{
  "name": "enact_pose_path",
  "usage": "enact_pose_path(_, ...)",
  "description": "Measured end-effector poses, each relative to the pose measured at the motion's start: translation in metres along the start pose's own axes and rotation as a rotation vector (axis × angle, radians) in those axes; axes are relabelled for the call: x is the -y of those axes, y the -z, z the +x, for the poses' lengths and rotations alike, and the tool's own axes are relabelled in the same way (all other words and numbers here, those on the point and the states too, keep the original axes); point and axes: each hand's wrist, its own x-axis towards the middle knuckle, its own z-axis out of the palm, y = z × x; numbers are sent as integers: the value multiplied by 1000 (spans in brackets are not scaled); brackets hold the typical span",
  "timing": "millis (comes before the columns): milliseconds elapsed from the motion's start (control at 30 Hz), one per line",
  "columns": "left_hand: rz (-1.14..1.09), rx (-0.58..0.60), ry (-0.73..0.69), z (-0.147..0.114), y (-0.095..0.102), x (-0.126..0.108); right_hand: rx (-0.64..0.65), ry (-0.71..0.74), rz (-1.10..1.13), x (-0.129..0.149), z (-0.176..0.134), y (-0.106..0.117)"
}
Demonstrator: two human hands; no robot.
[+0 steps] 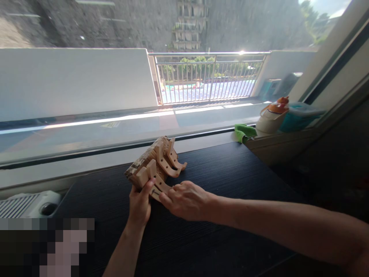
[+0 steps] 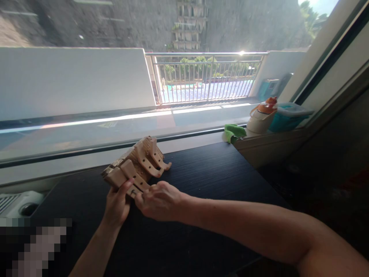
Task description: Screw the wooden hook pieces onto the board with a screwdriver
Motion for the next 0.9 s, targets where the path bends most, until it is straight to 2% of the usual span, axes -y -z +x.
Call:
enact_pose_path(100, 5, 8, 17, 1, 0, -2, -39, -98, 116, -1, -2, -14)
enact_pose_path(167, 12, 9, 20, 1, -1, -2, -97, -287, 331, 3, -3, -24)
enact_pose_path(300, 20, 21, 2, 1, -1, -2, -299, -783, 932, 17, -1, -40)
enact_pose_path(333, 22, 22, -5, 1, -1, -1, -321, -877, 1046, 19, 0, -42)
enact_pose_path(400, 29, 21, -17, 0, -1, 0, -305, -958, 1167, 20, 2, -40)
enact_pose_path(467, 32, 12, -31, 0, -1, 1, -239, -936, 1109, 17, 0, -32)
enact_pose_path(533, 28, 5, -42, 0, -1, 1, -146, -847, 894, 13, -3, -21)
enact_pose_path(633, 18, 6, -42, -1, -2, 1, -10, -555, 457, 7, -8, -4)
enact_pose_path(733, 12, 4, -36, -1, -2, 1, 17, -240, 101, 4, -8, 6)
enact_pose_path(833, 10, 3, -31, -1, -1, 1, 16, -103, -49, 4, -4, 6)
enact_pose_path(900, 9, 9, -17, 1, 0, 0, 27, -100, -33, 5, -1, 2)
